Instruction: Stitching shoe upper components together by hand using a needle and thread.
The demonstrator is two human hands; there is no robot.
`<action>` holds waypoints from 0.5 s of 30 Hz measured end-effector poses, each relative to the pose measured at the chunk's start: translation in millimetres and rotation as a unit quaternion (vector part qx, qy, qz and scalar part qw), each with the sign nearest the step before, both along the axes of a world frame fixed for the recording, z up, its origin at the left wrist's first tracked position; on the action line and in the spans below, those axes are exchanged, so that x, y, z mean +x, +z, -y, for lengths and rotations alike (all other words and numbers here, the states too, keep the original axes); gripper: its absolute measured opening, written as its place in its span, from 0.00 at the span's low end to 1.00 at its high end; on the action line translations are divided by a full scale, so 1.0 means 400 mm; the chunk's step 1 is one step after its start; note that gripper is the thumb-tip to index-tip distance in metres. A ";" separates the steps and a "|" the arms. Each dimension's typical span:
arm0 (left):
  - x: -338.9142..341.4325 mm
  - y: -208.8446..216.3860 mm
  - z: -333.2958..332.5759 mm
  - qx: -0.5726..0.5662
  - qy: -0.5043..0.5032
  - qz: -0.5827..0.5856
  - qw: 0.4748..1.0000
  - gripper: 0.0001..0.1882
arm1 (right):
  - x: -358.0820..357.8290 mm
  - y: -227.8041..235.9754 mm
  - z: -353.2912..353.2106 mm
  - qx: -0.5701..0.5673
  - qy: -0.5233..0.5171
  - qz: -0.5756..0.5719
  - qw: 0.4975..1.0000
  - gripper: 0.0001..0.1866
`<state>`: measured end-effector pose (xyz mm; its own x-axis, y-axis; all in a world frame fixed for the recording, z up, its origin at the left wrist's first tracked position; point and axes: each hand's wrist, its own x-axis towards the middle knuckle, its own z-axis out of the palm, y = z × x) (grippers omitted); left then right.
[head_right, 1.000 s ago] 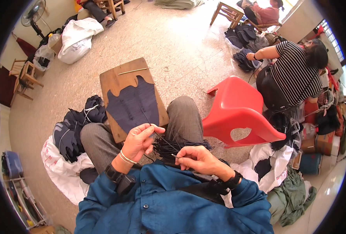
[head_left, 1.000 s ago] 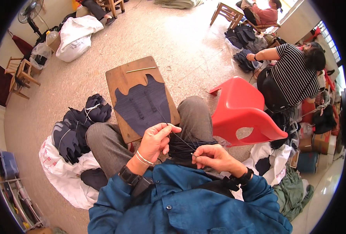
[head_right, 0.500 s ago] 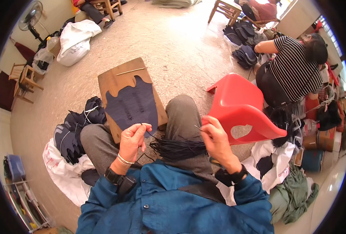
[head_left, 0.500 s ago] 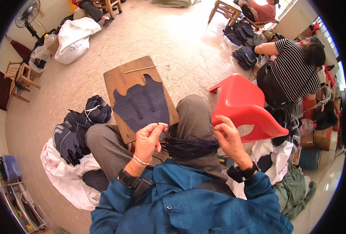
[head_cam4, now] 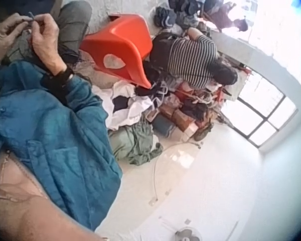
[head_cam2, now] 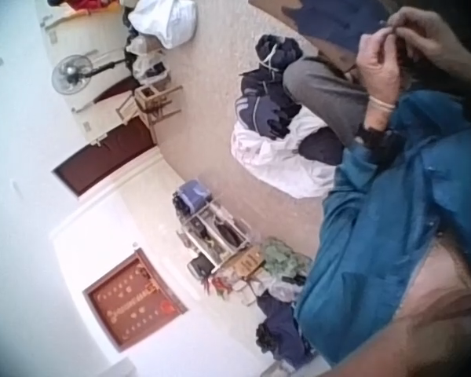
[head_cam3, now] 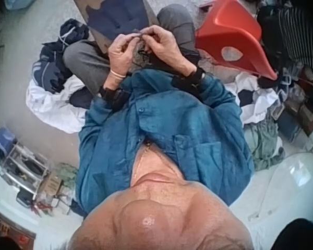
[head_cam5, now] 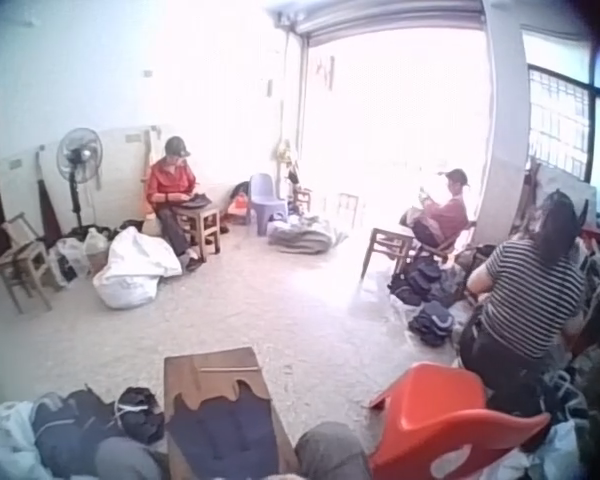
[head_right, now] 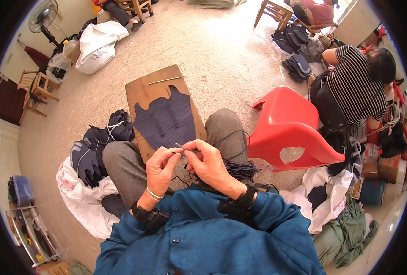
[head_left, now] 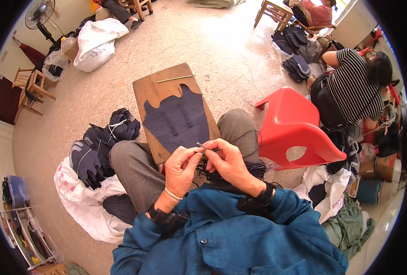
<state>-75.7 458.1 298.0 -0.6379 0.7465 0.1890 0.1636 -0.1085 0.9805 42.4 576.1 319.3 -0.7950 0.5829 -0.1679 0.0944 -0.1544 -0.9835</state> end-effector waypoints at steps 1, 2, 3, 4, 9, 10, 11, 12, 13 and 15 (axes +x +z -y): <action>0.002 0.012 0.006 -0.014 -0.009 0.039 0.999 0.08 | -0.002 -0.008 0.000 0.000 0.001 -0.001 1.000 0.05; 0.006 0.010 0.007 -0.014 -0.008 0.038 0.999 0.08 | -0.002 -0.014 -0.001 -0.049 0.005 -0.024 0.998 0.05; 0.006 0.008 0.006 -0.007 -0.006 0.053 0.999 0.08 | -0.005 -0.017 -0.002 -0.098 0.008 -0.050 0.994 0.05; 0.005 0.005 0.006 0.000 -0.004 0.067 0.998 0.08 | -0.007 -0.017 -0.002 -0.098 0.011 -0.052 0.994 0.05; -0.003 -0.024 0.014 -0.004 -0.004 0.043 0.999 0.06 | -0.011 -0.028 0.001 -0.129 0.028 -0.036 0.991 0.07; -0.002 -0.023 0.014 -0.005 -0.002 0.043 0.999 0.06 | -0.011 -0.025 0.001 -0.129 0.030 -0.036 0.990 0.07; 0.001 -0.018 0.013 0.013 -0.004 0.093 0.996 0.05 | -0.009 -0.018 0.001 -0.145 0.039 -0.029 0.988 0.07; 0.002 -0.014 0.012 0.031 -0.007 0.143 0.989 0.05 | -0.007 -0.016 0.000 -0.161 0.047 -0.022 0.986 0.07; 0.001 -0.006 0.014 0.030 -0.007 0.144 0.989 0.05 | -0.004 -0.017 -0.002 -0.162 0.047 -0.022 0.985 0.07; -0.007 0.008 0.021 -0.012 -0.035 0.214 0.976 0.04 | 0.000 -0.020 -0.004 -0.205 0.060 -0.030 0.976 0.07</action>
<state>-78.5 449.7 301.3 -0.6016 0.7922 -0.1022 -0.2692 -0.0806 0.9597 42.5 577.7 311.4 -0.8690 0.3783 -0.3190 0.0808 -0.5274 -0.8458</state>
